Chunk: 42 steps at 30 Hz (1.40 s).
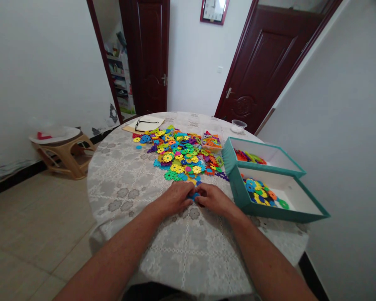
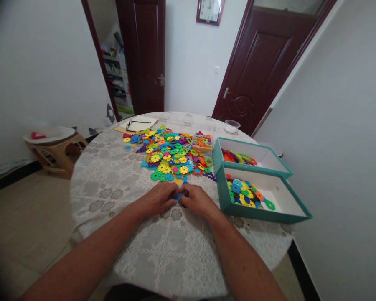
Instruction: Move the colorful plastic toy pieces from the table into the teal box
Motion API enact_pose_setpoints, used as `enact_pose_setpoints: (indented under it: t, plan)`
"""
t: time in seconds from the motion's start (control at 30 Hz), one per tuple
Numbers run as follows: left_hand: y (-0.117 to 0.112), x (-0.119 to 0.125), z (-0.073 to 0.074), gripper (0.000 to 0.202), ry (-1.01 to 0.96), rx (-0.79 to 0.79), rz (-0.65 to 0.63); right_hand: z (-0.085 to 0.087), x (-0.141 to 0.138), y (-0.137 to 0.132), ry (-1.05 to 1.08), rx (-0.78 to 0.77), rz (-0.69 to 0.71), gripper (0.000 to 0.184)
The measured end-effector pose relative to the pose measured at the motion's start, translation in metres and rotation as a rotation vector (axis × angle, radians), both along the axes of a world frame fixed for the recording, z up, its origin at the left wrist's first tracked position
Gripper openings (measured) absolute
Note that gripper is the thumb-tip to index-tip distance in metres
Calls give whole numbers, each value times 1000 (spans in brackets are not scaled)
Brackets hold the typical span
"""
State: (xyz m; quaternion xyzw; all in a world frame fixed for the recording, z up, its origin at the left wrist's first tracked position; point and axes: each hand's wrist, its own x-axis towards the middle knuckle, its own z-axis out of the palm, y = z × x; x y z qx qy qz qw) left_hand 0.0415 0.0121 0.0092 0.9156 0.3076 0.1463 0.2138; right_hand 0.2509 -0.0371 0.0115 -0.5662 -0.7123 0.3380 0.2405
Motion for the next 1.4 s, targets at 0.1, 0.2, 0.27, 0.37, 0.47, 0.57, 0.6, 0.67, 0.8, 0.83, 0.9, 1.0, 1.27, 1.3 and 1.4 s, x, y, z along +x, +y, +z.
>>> enact_pose_setpoints:
  t: [0.1, 0.2, 0.27, 0.37, 0.47, 0.57, 0.6, 0.67, 0.8, 0.83, 0.9, 1.0, 1.27, 1.3, 1.4]
  plan:
    - [0, 0, 0, 17, -35, -8, -7, 5, -6, -1, -75, 65, 39, 21]
    - [2, -4, 2, 22, -69, 15, -8, 8, -12, -2, -163, 100, 37, 23]
    - [5, -12, 6, 22, -91, 25, 16, 8, -14, -2, -205, 106, 16, 21]
    - [10, -29, 14, 24, -111, 1, 82, 7, -16, -1, -223, 109, 14, 17]
    - [12, -47, 18, 24, -68, -70, 171, 6, -14, 1, -220, 118, 15, 16]
    - [7, -55, 14, 22, -66, -85, 251, 7, -14, 2, -213, 154, 50, 15]
    - [4, -55, 12, 21, -73, -73, 275, 7, -15, 3, -205, 166, 76, 14]
    - [0, -52, 7, 18, -68, -52, 321, 7, -16, 3, -188, 180, 117, 15]
    - [-5, -43, 5, 18, 20, -49, 377, 4, -16, 2, -171, 166, 113, 26]
    - [-5, -41, 6, 19, 38, -48, 384, 2, -16, 2, -170, 169, 109, 30]
    - [-6, -37, 8, 19, 69, -52, 405, 0, -16, 2, -174, 189, 116, 35]
    - [-7, -32, 10, 16, 100, -81, 439, -4, -16, 2, -203, 212, 142, 32]
    - [-7, -29, 0, 12, 61, -107, 495, -7, -16, 8, -198, 211, 104, 19]
    - [-6, -29, 0, 13, 59, -110, 498, -8, -16, 9, -188, 213, 109, 18]
    - [-1, -28, -1, 11, 74, -135, 489, -8, -13, 7, -161, 221, 132, 13]
